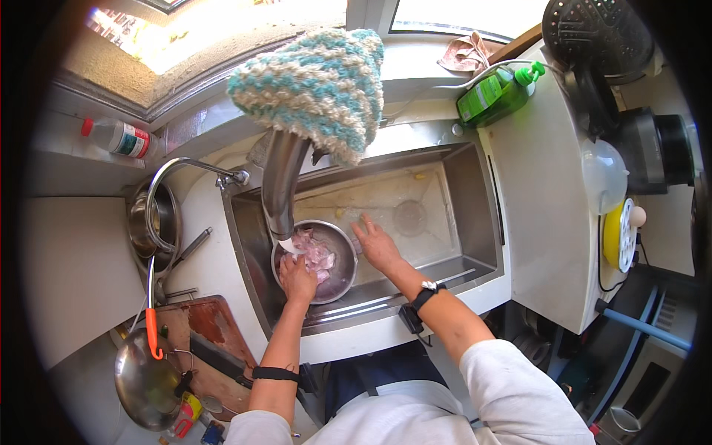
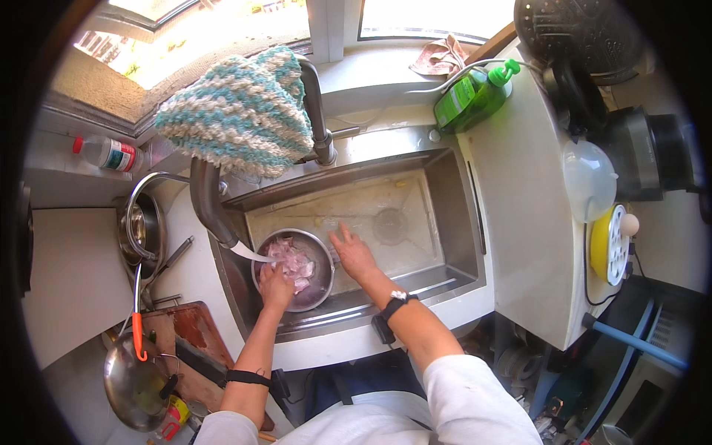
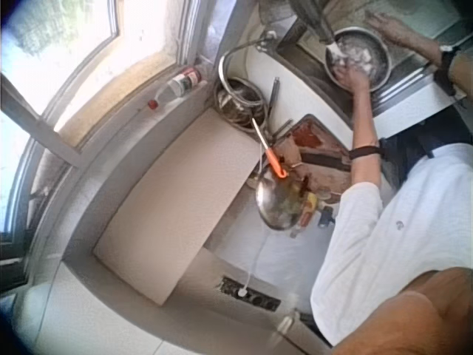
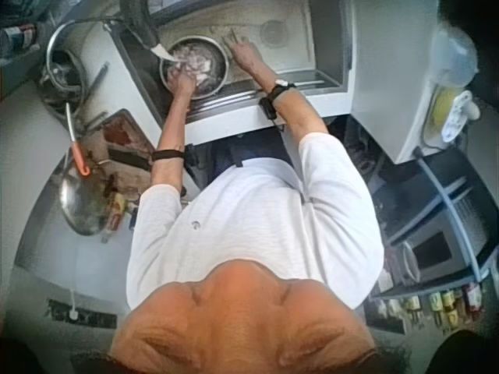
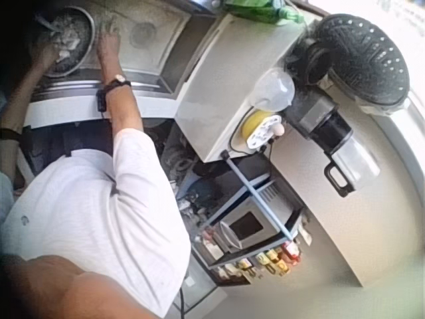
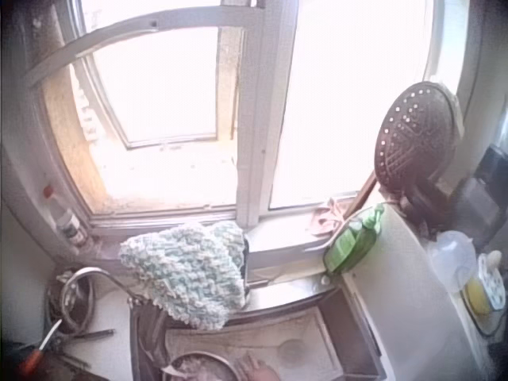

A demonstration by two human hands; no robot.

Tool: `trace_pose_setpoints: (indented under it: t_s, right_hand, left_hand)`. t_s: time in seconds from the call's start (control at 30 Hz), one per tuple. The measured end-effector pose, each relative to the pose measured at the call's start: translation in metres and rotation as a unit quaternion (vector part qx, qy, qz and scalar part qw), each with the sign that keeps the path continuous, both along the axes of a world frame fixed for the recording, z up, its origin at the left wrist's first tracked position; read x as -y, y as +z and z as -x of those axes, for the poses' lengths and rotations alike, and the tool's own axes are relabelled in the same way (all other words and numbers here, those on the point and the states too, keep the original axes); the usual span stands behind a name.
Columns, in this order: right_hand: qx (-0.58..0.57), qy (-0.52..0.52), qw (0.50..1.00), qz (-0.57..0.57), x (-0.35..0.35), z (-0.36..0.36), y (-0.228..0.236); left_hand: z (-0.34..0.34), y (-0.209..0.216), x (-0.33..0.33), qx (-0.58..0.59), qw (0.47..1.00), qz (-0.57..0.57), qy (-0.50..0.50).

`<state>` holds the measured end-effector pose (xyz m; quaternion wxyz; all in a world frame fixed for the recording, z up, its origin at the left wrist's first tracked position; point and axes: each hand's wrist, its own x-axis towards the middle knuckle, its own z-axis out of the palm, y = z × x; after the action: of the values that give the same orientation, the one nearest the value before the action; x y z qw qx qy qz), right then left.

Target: Wash raw meat pieces in a bowl in the kitchen sink.

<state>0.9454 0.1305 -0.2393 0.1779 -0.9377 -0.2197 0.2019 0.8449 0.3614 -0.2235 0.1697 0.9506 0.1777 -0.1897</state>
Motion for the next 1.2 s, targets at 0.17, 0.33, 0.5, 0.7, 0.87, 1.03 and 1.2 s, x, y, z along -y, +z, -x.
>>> trace_pose_setpoints:
  t_s: [0.17,0.33,0.5,0.7,0.87,1.03,1.2]
  right_hand:
    - [0.113,0.036,0.99,0.073,-0.009,-0.019,-0.007]
    - [0.024,0.062,0.997,0.046,-0.019,-0.016,-0.028]
    - [-0.038,0.0,0.993,-0.111,-0.019,-0.025,-0.05]
    - [-0.044,-0.165,0.974,-0.146,-0.01,-0.039,0.012]
    - [-0.094,-0.056,0.964,-0.243,-0.026,-0.012,0.055]
    - [-0.08,-0.09,0.981,-0.154,-0.034,-0.053,0.03]
    - [0.059,0.051,0.994,-0.075,-0.047,-0.089,-0.051]
  left_hand:
    - [0.002,0.006,0.001,0.009,0.999,0.029,0.008]
    - [0.002,0.01,0.004,-0.03,0.999,0.035,0.003]
    - [-0.003,0.01,0.006,-0.052,0.997,0.047,0.027]
    - [0.008,0.0,-0.005,0.016,0.997,0.07,0.037]
    - [0.001,0.005,0.002,0.007,0.997,0.074,0.036]
    - [0.003,0.004,-0.006,0.01,0.995,0.088,0.034]
    - [-0.002,0.007,0.004,0.009,0.995,0.1,0.016]
